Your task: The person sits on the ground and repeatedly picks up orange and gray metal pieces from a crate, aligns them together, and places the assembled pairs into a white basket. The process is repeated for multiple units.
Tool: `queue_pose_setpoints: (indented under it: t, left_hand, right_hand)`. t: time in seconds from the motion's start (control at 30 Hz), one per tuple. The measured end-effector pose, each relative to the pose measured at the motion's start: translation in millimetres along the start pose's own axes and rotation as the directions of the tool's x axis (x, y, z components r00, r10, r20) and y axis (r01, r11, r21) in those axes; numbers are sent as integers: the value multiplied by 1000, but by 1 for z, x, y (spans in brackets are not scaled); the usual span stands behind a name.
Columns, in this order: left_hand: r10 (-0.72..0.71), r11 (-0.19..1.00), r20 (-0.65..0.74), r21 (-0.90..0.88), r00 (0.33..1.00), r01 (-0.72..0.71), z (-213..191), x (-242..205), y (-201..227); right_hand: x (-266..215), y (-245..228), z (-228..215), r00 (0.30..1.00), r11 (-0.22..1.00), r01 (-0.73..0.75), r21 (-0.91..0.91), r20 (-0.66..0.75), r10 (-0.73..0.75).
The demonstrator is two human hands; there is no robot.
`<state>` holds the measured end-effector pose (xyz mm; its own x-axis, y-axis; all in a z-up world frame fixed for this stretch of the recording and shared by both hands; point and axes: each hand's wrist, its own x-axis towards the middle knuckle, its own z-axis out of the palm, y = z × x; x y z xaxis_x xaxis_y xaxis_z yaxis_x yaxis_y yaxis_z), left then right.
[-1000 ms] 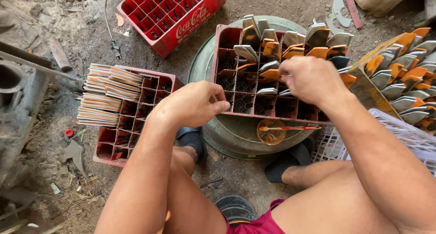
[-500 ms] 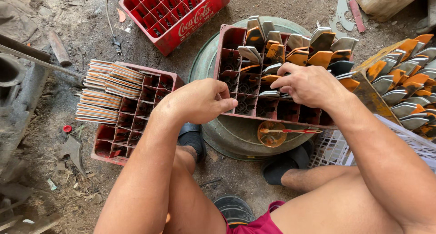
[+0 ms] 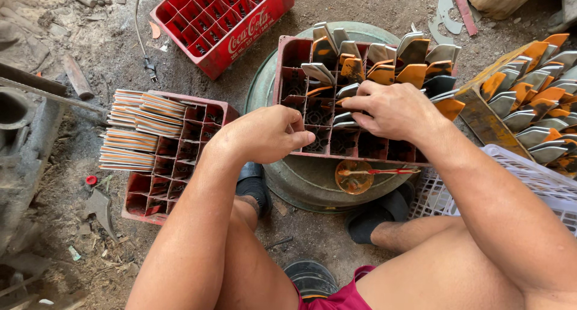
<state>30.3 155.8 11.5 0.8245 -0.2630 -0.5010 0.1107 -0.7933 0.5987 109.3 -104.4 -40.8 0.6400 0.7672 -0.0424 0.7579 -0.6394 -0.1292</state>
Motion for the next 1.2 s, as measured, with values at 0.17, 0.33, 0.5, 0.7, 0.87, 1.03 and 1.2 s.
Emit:
queue_pose_setpoints:
  t: [0.17, 0.33, 0.5, 0.7, 0.87, 1.03, 1.2]
  left_hand:
    - [7, 1000, 17, -3, 1000, -7, 3, 6, 1]
    - [56, 998, 13, 37, 998, -56, 7, 12, 3]
    - [17, 999, 18, 29, 1000, -17, 7, 12, 4]
    - [25, 1000, -23, 8, 999, -24, 3, 5, -1]
    - [45, 999, -19, 18, 999, -44, 4, 9, -2]
    - [68, 997, -2, 31, 998, -68, 6, 10, 3]
    - [40, 999, -13, 16, 999, -40, 3, 1, -10]
  right_hand:
    - [-1, 1, 7, 1000, 1000, 1, 21, -28, 0]
    - [-1, 7, 14, 999, 999, 31, 23, -15, -31]
    - [0, 6, 17, 995, 997, 60, -51, -72, -63]
    - [-2, 2, 12, 993, 988, 110, -110, -31, -114]
    - [5, 3, 8, 999, 1000, 15, -12, 30, -14]
    - [12, 7, 11, 963, 995, -87, -47, 251, 96]
    - [13, 5, 11, 982, 981, 14, -191, 185, 22]
